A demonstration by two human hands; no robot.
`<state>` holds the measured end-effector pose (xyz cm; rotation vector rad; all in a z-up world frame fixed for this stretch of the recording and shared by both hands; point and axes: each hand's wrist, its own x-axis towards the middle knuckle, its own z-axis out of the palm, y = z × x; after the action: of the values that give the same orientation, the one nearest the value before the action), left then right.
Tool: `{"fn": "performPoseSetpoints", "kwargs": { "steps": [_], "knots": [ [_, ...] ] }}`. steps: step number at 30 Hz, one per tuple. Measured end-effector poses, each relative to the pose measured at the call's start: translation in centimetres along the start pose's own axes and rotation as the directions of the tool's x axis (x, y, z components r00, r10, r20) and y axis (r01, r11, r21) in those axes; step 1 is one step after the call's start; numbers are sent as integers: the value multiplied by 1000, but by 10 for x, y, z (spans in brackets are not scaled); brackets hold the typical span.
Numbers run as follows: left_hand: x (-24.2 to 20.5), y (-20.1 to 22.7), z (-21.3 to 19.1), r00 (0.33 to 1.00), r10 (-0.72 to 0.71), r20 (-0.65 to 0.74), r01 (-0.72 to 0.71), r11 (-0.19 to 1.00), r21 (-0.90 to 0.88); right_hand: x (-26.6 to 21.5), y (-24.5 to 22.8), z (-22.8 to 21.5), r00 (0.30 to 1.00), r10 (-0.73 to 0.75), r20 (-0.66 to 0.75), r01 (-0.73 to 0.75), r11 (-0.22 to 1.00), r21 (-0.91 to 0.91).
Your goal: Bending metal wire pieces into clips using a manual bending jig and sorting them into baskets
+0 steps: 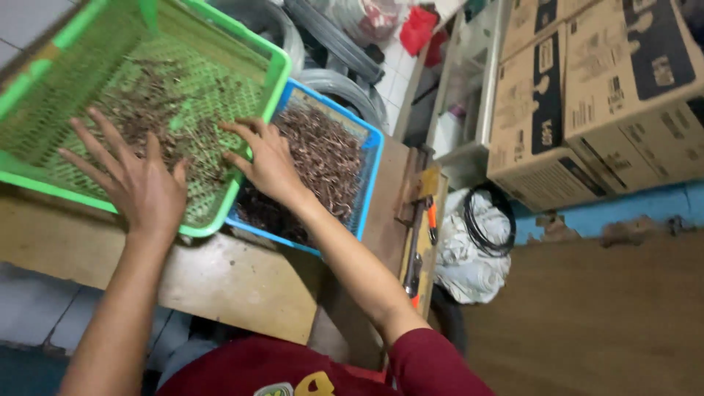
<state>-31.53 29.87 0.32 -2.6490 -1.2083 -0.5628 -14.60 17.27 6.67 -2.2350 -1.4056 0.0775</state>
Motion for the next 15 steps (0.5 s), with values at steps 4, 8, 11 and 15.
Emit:
{"fn": "performPoseSetpoints", "kwargs": {
  "steps": [4, 8, 11, 15],
  "knots": [
    [6, -9, 12, 990, 5, 140, 16, 988, -151, 31, -8, 34, 991, -13, 134, 14, 1000, -7],
    [14, -4, 9, 986, 38, 162, -33, 999, -36, 53, -11, 66, 993, -61, 103, 72, 992, -108],
    [19, -3, 11, 989, 64, 133, -53, 995, -81, 59, -17, 75, 994, -58, 94, 63, 996, -58],
    [29, -1, 25, 982, 94, 163, -81, 993, -82, 58, -29, 67, 998, 15, 56, -21, 994, 111]
  ]
}}
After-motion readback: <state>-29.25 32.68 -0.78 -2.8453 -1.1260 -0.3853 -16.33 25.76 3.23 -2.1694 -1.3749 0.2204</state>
